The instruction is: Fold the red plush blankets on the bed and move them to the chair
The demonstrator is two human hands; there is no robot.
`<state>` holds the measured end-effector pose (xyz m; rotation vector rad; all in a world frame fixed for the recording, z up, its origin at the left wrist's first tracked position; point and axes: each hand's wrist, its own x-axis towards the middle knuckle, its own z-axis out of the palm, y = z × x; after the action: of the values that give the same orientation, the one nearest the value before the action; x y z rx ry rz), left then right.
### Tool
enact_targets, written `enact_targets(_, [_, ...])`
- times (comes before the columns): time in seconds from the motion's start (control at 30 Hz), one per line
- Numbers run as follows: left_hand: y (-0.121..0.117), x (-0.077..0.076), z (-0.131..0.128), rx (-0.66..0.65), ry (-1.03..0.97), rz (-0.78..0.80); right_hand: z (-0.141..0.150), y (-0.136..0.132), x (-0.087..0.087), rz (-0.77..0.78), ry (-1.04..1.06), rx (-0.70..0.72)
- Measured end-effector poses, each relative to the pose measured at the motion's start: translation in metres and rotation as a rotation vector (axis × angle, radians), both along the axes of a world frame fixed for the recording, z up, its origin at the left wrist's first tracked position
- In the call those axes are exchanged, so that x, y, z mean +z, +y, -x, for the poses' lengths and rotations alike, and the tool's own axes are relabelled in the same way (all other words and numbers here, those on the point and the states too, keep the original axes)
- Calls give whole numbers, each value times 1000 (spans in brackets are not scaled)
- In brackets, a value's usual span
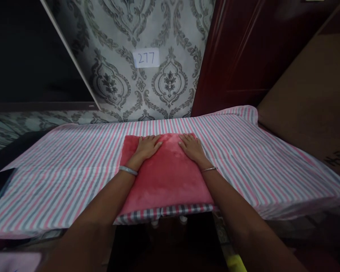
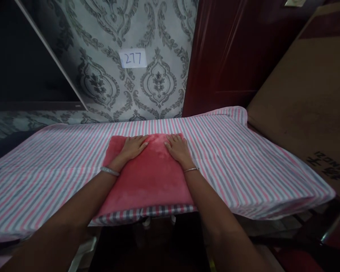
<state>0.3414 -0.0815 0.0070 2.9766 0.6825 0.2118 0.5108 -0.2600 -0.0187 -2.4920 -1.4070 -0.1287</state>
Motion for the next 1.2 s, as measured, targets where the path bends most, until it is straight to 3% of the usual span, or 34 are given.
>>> enact_targets(0.23, [-9,11,6,44,-38,9,6,-1,2,3,-30,-24])
enact_targets(0.37, [-11,32,26,102,-97,-166,7,-3,2,17,-27,-20])
enact_targets(0.43, [-10,40,38,173,-91,-214,7,-3,8,49,6,-21])
enact_targets(0.53, [-9,46,50,286,-19,-128,12,3,26,117,96,-77])
enact_targets(0.63, [-9,42,51,371,18,-35,34,21,48,89,66,-97])
enact_targets(0.7, [-13,36,49,390,13,-27,57,38,55,37,2,16])
enact_targets(0.8, [-20,23,47,389,-23,-92,90,60,48,16,-24,236])
enact_targets(0.9, [-21,13,49,390,-31,-110,102,69,32,41,15,310])
enact_targets(1.0, [-17,9,50,374,-18,-61,88,67,22,39,31,271])
enact_targets(1.2, [-10,13,53,365,-50,32,27,38,23,69,21,-41])
